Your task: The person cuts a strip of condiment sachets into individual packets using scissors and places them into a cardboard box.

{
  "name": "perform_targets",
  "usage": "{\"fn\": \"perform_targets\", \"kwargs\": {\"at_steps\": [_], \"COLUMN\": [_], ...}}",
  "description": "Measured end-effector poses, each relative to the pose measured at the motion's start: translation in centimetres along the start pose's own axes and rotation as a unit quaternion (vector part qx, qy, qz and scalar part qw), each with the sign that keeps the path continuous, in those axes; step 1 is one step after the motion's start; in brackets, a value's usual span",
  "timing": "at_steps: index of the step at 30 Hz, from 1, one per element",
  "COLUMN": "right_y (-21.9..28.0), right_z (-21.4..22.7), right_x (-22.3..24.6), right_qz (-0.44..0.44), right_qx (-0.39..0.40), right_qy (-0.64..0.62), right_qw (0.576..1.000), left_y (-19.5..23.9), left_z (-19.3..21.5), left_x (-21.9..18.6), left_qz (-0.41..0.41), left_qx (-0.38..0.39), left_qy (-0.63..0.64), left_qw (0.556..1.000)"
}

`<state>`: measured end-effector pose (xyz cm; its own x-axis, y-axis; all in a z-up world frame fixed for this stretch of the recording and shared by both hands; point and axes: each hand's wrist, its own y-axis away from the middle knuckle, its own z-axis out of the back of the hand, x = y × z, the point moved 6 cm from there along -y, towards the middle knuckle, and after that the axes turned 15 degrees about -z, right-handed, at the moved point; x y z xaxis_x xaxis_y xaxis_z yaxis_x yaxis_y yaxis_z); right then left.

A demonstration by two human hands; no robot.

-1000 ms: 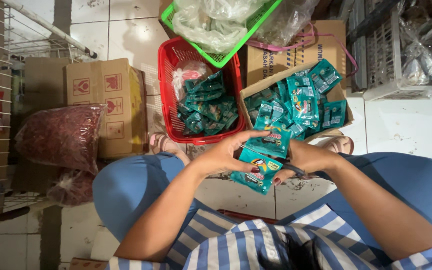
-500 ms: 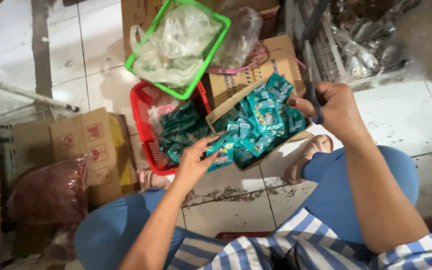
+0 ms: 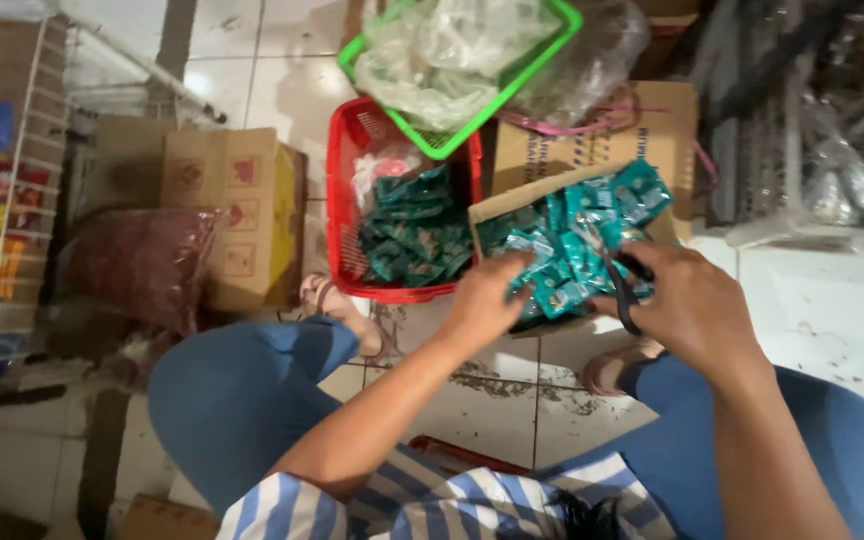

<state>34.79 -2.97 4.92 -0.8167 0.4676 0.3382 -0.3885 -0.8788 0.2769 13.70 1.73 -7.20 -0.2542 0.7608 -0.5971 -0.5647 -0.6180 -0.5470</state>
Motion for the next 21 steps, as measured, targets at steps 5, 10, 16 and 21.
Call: {"fn": "perform_targets", "kwargs": {"at_steps": [5,10,16,21], "right_y": [-1.1,-3.2,-4.2,-4.6], "right_z": [-4.5,-8.1,-9.6,-10.1], "right_x": [-1.0,-1.3,-1.8,-1.8], "right_qz": [-0.079,-0.085,-0.103,-0.108], "right_qx": [0.128,0.129,0.129,0.1], "right_qy": [0.118,0.173,0.139,0.147], "right_qw": [0.982,0.973,0.976,0.978], "left_y": [7.6,11.7,11.0,11.7], "left_z": [4.5,2.7,-5.2,-7.4], "left_x": [15.9,26.1,31.5,34.2], "left_qz": [0.262,0.305,0.159,0.173], "left_qx": [-0.076,0.048,0.143,0.191], "left_qy": [0.009,-0.141,-0.27,-0.304], "left_qw": [0.962,0.94,0.939,0.917]}}
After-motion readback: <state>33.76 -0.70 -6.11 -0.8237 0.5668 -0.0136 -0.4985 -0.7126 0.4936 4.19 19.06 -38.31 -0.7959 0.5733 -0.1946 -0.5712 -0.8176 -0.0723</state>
